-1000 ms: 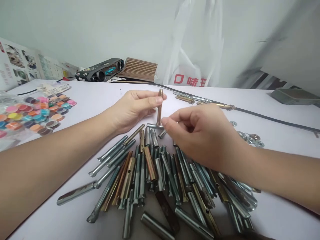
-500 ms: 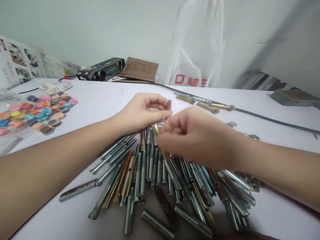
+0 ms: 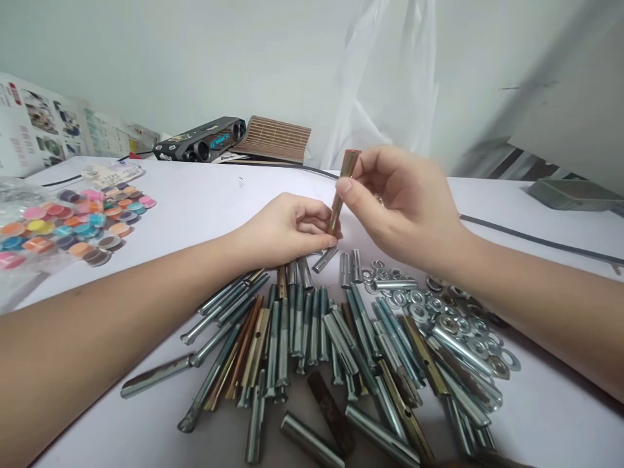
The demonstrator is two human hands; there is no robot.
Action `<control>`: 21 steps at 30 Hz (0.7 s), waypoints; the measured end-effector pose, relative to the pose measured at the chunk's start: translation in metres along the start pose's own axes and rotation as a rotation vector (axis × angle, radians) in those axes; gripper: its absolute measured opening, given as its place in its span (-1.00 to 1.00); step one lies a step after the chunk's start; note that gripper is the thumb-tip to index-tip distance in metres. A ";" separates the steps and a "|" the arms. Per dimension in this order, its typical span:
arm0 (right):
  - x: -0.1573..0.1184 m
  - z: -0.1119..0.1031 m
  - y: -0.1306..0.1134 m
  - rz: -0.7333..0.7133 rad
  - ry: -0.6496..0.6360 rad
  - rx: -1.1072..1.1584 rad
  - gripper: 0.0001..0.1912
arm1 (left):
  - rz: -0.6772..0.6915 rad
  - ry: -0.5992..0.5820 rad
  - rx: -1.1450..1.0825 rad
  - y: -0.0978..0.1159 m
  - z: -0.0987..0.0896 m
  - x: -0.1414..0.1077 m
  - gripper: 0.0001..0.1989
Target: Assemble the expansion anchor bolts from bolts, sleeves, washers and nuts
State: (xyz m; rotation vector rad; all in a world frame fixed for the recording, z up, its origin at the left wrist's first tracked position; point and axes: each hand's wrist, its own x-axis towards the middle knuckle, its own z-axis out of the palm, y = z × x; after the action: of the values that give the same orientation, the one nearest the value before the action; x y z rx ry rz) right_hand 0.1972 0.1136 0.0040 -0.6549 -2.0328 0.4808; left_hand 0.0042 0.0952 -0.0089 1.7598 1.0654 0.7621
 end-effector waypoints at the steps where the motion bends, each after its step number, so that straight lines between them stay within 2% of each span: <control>1: -0.001 0.001 0.000 -0.014 -0.015 0.009 -0.84 | 0.011 0.003 0.008 0.000 0.000 0.000 -0.81; 6: -0.004 0.003 0.003 -0.008 -0.069 0.068 -0.89 | 0.023 0.018 0.032 -0.001 -0.001 0.000 -0.77; 11: -0.005 0.003 0.004 -0.008 -0.086 0.036 -0.90 | 0.011 0.023 0.058 0.001 0.000 -0.001 -0.80; 16: -0.010 -0.004 0.004 0.051 -0.114 -0.013 -0.92 | 0.003 0.029 0.010 -0.001 0.001 0.000 -0.79; 18: -0.012 -0.009 0.002 0.094 -0.096 -0.025 -0.89 | 0.000 0.029 -0.025 -0.001 0.001 0.000 -0.77; 21: -0.007 -0.020 -0.011 0.115 -0.001 -0.056 -0.88 | -0.017 0.053 -0.001 0.002 0.002 -0.001 -0.75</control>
State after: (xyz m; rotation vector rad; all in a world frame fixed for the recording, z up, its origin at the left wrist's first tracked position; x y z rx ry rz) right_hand 0.2144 0.1017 0.0154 -0.8094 -2.0230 0.4922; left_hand 0.0060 0.0930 -0.0076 1.7354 1.1139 0.8025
